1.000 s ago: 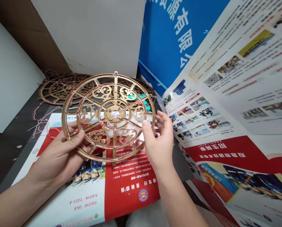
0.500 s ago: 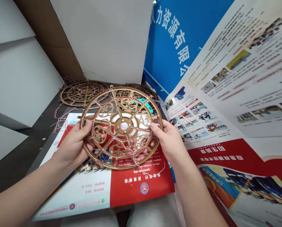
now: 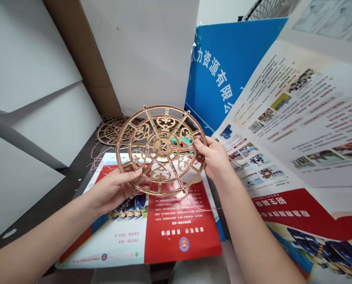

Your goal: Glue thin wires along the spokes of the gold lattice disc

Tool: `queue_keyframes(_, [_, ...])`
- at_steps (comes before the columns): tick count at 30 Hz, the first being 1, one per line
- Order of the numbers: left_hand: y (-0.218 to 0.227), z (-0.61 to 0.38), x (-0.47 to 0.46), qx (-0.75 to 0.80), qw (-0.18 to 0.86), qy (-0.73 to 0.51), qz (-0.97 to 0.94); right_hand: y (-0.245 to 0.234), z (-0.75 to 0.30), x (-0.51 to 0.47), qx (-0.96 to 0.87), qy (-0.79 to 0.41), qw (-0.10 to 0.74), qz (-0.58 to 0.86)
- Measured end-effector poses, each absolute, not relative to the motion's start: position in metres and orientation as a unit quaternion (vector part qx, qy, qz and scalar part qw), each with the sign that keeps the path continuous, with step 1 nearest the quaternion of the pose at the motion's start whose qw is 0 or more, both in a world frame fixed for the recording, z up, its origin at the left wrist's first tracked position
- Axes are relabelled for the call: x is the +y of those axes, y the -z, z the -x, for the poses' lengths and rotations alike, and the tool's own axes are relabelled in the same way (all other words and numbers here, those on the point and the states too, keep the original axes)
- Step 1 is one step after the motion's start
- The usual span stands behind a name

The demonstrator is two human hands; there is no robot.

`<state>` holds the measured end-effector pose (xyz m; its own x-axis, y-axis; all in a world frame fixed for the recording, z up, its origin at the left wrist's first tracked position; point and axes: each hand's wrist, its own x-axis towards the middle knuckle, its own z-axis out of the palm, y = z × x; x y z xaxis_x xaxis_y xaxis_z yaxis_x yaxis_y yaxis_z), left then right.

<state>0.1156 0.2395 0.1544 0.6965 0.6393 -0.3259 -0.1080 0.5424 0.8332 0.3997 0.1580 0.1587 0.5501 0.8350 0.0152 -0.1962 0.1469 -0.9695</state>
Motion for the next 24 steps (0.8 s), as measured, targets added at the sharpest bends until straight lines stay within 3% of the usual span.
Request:
queue_keyframes(9, [-0.135, -0.147, 0.266, 0.319, 0.798, -0.268, -0.435, -0.138, -0.408, 0.204, -0.334, -0.276, 0.687, 0.584])
queue_keyframes(15, [-0.117, -0.140, 0.274, 0.299, 0.792, -0.301, -0.440, -0.127, -0.402, 0.195, -0.364, 0.040, 0.688, 0.627])
queue_keyframes(17, [-0.115, -0.137, 0.272, 0.289, 0.793, -0.311, -0.437, -0.132, -0.391, 0.182, -0.429, 0.097, 0.650, 0.620])
queue_keyframes(21, [-0.117, -0.135, 0.270, 0.281, 0.790, -0.340, -0.426, -0.142, -0.363, 0.165, -0.643, 0.039, 0.498, 0.581])
queue_keyframes(24, [-0.119, -0.136, 0.269, 0.283, 0.785, -0.357, -0.419, -0.141, -0.348, 0.164, -0.711, 0.081, 0.405, 0.569])
